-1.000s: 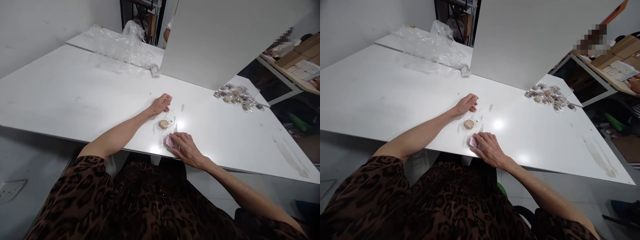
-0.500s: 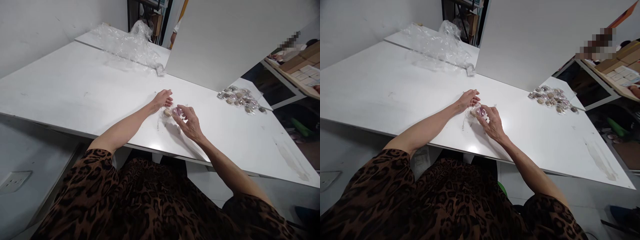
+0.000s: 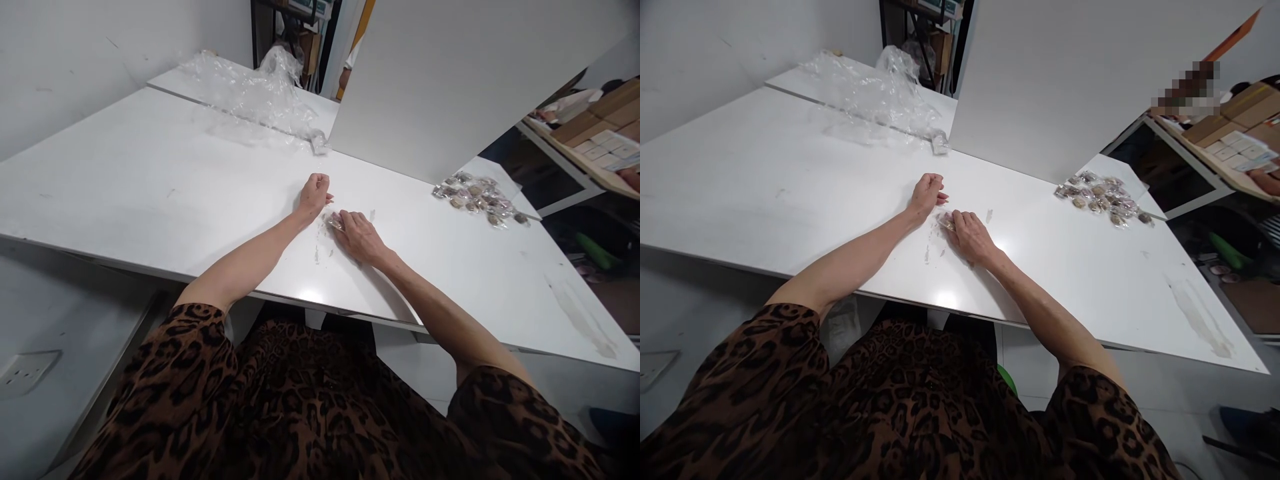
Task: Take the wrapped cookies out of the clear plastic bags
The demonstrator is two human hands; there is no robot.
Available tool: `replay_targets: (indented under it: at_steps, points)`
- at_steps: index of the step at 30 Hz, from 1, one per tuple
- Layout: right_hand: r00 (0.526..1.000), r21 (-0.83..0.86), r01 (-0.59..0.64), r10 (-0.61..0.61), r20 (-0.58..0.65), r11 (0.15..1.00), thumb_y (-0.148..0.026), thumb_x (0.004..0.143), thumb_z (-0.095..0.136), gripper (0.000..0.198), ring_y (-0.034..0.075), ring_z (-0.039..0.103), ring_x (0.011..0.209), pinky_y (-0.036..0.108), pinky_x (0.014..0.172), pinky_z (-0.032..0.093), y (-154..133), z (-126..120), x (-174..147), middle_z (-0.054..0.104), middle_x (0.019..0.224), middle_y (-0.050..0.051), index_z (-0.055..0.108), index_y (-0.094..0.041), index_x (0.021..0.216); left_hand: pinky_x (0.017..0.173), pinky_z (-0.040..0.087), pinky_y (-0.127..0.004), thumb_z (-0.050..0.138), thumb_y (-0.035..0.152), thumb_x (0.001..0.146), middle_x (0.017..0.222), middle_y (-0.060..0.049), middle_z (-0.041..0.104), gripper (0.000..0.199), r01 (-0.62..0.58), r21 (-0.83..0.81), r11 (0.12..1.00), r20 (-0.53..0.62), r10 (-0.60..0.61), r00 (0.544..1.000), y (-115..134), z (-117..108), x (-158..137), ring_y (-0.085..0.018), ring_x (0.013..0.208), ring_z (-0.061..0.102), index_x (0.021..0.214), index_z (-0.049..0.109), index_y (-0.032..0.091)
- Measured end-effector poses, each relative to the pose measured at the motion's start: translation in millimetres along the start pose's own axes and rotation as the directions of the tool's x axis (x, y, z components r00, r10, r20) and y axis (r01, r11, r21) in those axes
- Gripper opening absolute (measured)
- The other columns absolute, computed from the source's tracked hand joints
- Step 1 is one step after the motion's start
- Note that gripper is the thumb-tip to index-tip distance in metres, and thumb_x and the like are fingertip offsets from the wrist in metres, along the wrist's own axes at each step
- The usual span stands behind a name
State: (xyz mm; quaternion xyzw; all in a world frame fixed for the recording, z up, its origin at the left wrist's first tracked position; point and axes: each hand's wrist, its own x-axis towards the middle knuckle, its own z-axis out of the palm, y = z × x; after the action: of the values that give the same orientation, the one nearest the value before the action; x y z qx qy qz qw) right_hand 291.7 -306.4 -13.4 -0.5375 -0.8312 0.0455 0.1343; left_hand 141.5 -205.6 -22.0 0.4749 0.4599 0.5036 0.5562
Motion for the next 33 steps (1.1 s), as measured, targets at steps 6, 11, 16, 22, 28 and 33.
replay_targets:
  at_steps: [6,11,16,22,28,33]
  points:
    - [0.926,0.22,-0.331,0.361,-0.113,0.917,-0.051,0.097,0.048,0.039,0.023,0.058,0.073,0.035,0.069,0.044,27.4,-36.6,-24.6,0.069,0.092,0.011,0.058,-0.018,0.115,0.068,0.052,-0.019,0.048,0.042,0.107,0.102,-0.002,0.06,0.02,0.022,0.015,1.0,0.036,-0.023,0.999,1.4,-2.8,-0.6,-0.007,0.074,0.067,0.105,0.051,0.022]
    - [0.865,0.353,-0.436,0.493,-0.089,0.828,-0.048,0.078,0.071,0.03,0.016,0.049,0.068,0.03,0.064,0.037,52.2,-55.5,-58.7,0.059,0.077,0.004,0.061,-0.019,0.077,0.062,0.052,-0.017,0.051,0.035,0.105,0.103,-0.002,0.06,0.013,-0.01,0.011,1.0,0.03,0.009,1.0,-2.3,-3.8,1.6,-0.006,0.07,0.066,0.102,0.053,0.022]
    - [0.671,0.854,-0.437,0.735,0.099,0.284,-0.05,0.064,0.085,0.043,0.01,0.045,0.055,0.025,0.049,0.031,84.0,-57.5,-92.3,0.057,0.067,0.001,0.067,-0.016,0.082,0.061,0.055,-0.018,0.049,0.028,0.104,0.103,-0.002,0.059,0.01,-0.008,-0.014,1.0,0.015,0.008,1.0,-2.3,-5.8,1.9,-0.005,0.066,0.066,0.103,0.054,0.02]
    - [0.325,0.889,-0.45,0.942,0.077,0.082,-0.018,0.059,0.088,0.027,0.009,0.046,0.044,0.023,0.037,0.034,198.6,-89.2,-88.9,0.06,0.057,0.002,0.063,-0.014,0.069,0.055,0.055,-0.019,0.051,0.031,0.103,0.103,-0.002,0.06,0.014,-0.065,0.028,0.998,0.041,0.063,0.997,-5.0,-2.5,4.2,-0.005,0.063,0.066,0.107,0.057,0.019]
    - [0.162,0.929,-0.286,0.967,-0.195,0.235,-0.011,0.087,0.071,0.021,0.01,0.058,0.06,0.025,0.058,0.054,301.2,-150.1,-13.3,0.055,0.066,0.0,0.057,-0.02,0.075,0.053,0.054,-0.018,0.053,0.029,0.101,0.101,-0.002,0.061,0.013,-0.077,0.074,0.994,0.057,0.073,0.996,-4.7,0.5,2.7,-0.006,0.063,0.066,0.107,0.058,0.019]
    - [0.255,0.942,-0.205,0.944,-0.209,0.264,0.0,0.077,0.073,0.023,0.012,0.064,0.065,0.031,0.07,0.06,276.7,-115.8,-11.1,0.062,0.072,0.002,0.058,-0.018,0.072,0.055,0.055,-0.018,0.055,0.031,0.101,0.104,-0.002,0.062,0.015,-0.092,0.105,0.99,0.091,0.083,0.992,-8.0,-1.6,2.8,-0.005,0.064,0.066,0.109,0.059,0.02]
